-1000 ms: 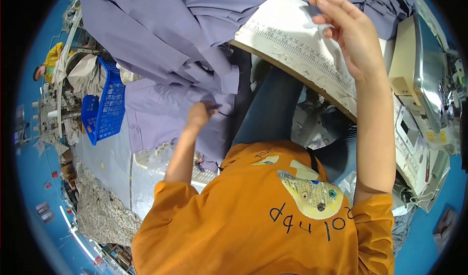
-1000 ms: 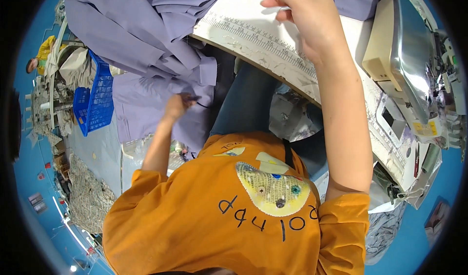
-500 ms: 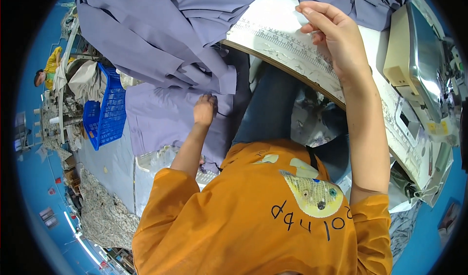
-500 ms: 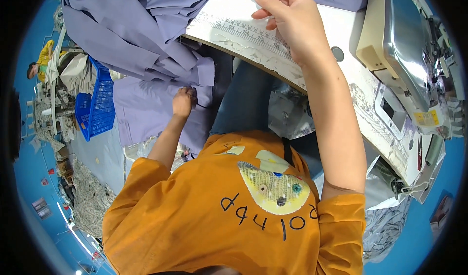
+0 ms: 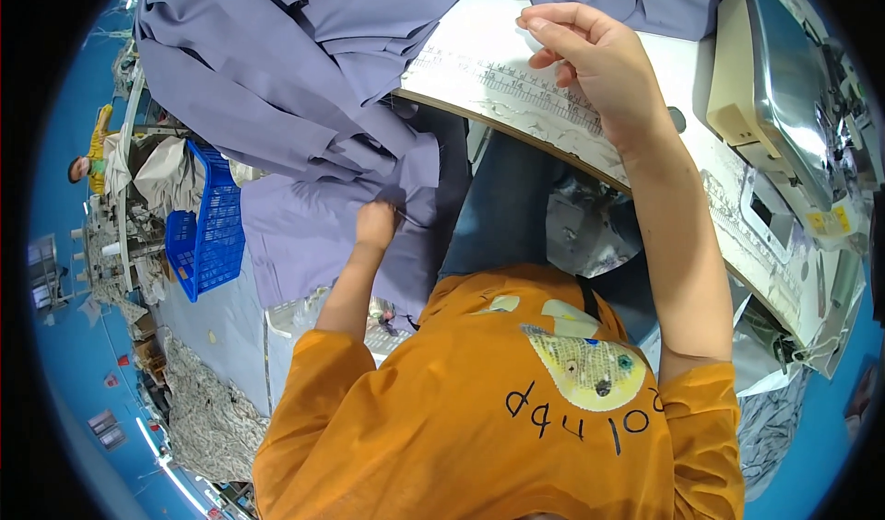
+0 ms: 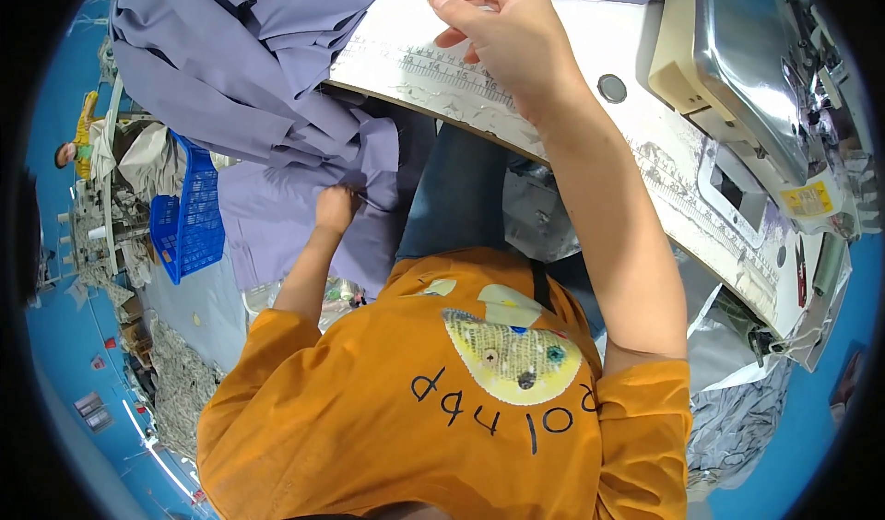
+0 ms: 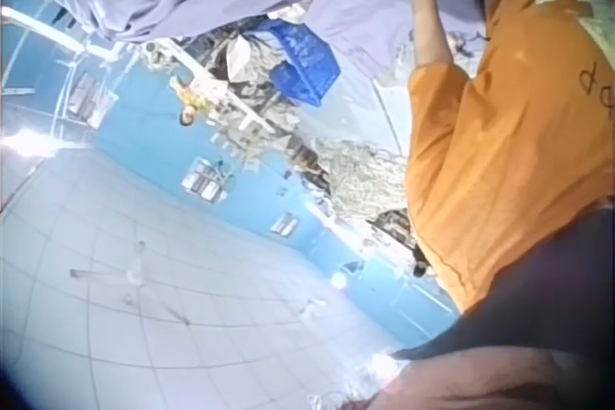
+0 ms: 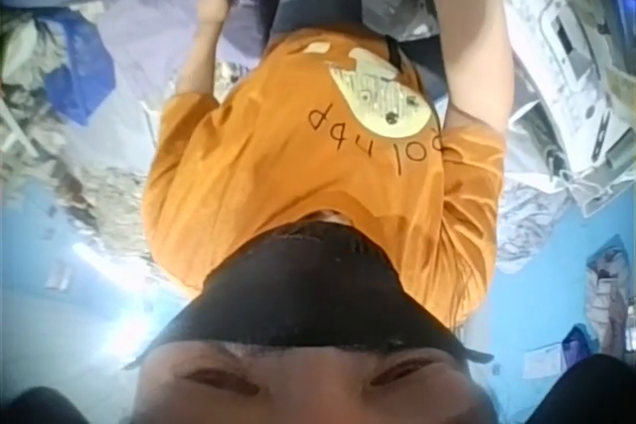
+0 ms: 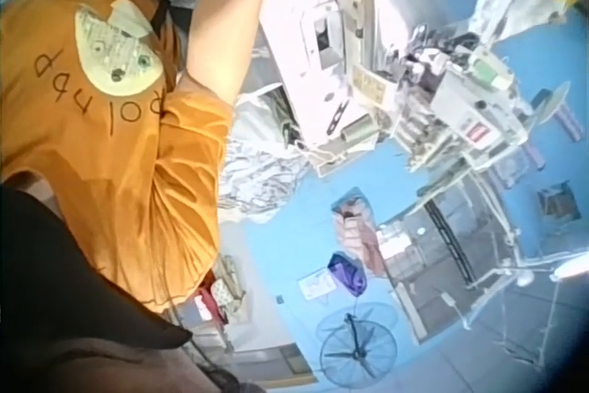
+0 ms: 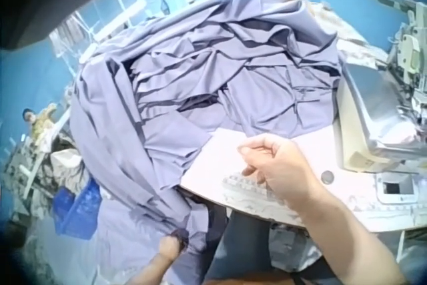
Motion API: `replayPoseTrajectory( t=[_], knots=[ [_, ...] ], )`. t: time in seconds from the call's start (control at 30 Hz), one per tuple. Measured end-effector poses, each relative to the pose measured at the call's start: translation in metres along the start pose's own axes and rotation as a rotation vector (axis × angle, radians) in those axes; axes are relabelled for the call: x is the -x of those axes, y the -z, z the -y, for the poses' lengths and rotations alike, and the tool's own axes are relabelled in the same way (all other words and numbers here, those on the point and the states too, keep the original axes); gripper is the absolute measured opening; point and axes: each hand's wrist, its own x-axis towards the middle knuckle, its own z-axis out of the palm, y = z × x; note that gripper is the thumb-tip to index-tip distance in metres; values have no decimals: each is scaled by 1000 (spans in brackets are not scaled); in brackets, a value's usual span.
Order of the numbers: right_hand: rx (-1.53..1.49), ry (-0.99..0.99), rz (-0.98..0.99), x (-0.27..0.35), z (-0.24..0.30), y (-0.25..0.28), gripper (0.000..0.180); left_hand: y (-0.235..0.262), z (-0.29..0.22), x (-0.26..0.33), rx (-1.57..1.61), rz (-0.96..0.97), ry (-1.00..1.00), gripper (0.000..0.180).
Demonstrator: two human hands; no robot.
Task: The recorder is using an overlock sewing machine to join pieces of purple fabric in a factory setting.
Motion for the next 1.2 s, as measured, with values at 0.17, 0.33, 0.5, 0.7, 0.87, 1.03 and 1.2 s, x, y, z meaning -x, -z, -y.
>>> replayPoseTrajectory(
  t=[0.17, 0.33, 0.5, 0.7, 0.87, 1.03, 1.2],
  knots=[
    [39, 12, -13, 3, 3, 0, 23, 9, 35, 72, 303, -125, 258, 23],
    [-16, -25, 19, 4, 8, -3, 22, -48, 128, 216, 193, 196, 959, 28],
    [50, -7, 20, 6, 7, -7, 22, -57, 109, 191, 135, -185, 876, 42],
    [57, 19, 18, 6, 2, -2, 23, 8, 6, 40, 332, -231, 138, 61],
    [17, 38, 26, 3, -1, -2, 23, 17, 0, 0, 236, 392, 327, 44],
    [281, 350, 4, 2, -8, -14, 36, 88, -14, 7, 1007, -290, 74, 26],
    [62, 497, 542, 31, -15, -72, 94, 250, -58, 31, 732, -719, -397, 21]
  ],
)
